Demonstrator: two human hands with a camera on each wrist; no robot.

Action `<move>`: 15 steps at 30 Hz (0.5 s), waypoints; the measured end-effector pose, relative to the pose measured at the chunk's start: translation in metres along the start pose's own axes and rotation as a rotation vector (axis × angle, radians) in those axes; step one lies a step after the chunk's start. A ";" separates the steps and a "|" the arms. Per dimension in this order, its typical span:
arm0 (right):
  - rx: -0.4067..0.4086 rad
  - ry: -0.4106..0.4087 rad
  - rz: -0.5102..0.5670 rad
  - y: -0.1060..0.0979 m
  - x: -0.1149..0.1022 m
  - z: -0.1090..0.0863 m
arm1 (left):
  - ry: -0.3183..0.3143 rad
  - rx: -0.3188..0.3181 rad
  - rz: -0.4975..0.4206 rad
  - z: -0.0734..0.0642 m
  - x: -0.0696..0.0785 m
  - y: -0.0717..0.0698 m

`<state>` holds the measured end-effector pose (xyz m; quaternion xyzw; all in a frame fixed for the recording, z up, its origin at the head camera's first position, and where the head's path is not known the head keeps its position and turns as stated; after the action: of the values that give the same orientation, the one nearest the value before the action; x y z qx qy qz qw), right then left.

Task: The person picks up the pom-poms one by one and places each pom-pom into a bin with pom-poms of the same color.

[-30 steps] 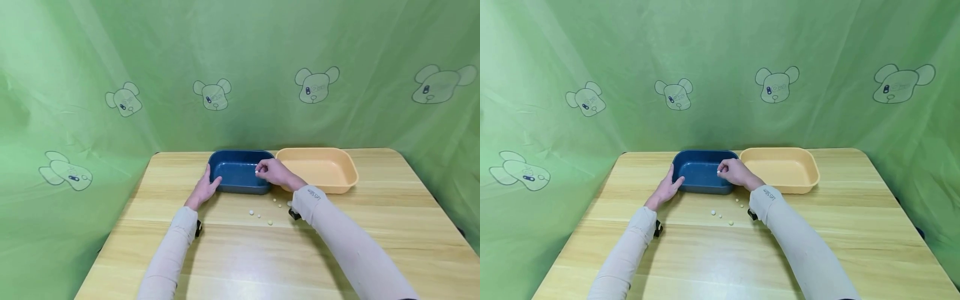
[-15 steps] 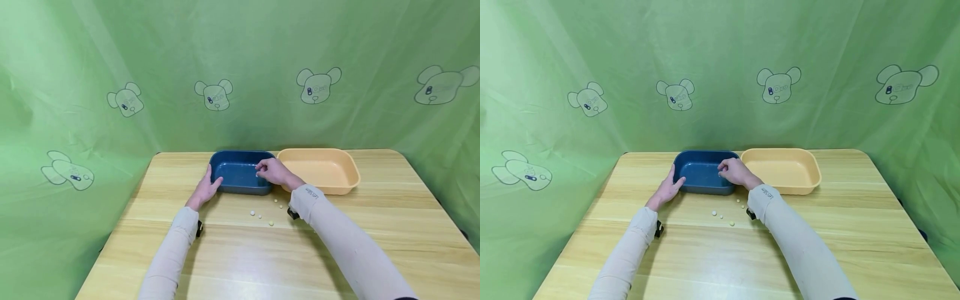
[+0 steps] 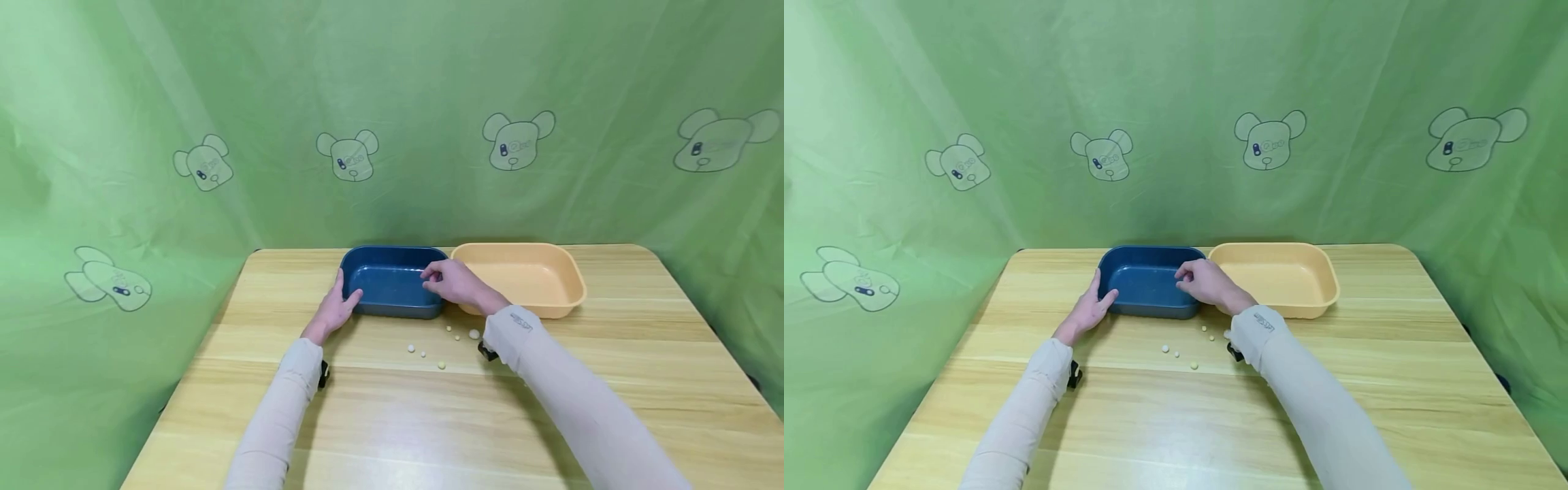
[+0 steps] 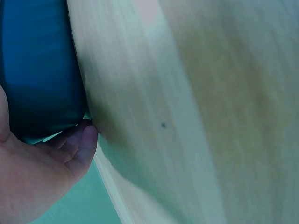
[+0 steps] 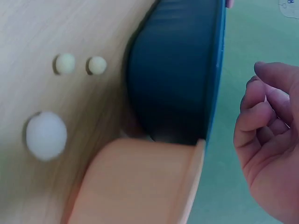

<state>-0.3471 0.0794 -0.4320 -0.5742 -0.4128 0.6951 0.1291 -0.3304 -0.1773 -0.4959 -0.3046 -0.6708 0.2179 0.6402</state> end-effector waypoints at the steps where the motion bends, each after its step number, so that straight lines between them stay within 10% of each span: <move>1: 0.001 -0.007 0.002 -0.002 0.000 -0.003 | 0.000 0.002 0.002 0.000 0.000 0.000; 15: 0.059 -0.154 0.002 -0.030 0.008 -0.058 | 0.002 0.002 -0.015 0.000 0.000 0.001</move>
<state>-0.3061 0.1282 -0.4153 -0.5154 -0.4004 0.7492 0.1130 -0.3297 -0.1762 -0.4968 -0.2990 -0.6720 0.2136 0.6429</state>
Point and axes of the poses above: each hand's wrist, its own z-axis towards the middle knuckle, its own y-axis out of the palm, x = y × z, the point moved 6 cm from there along z, towards the middle knuckle, and after that the axes turned 1 degree about z, right-handed, at the moved point
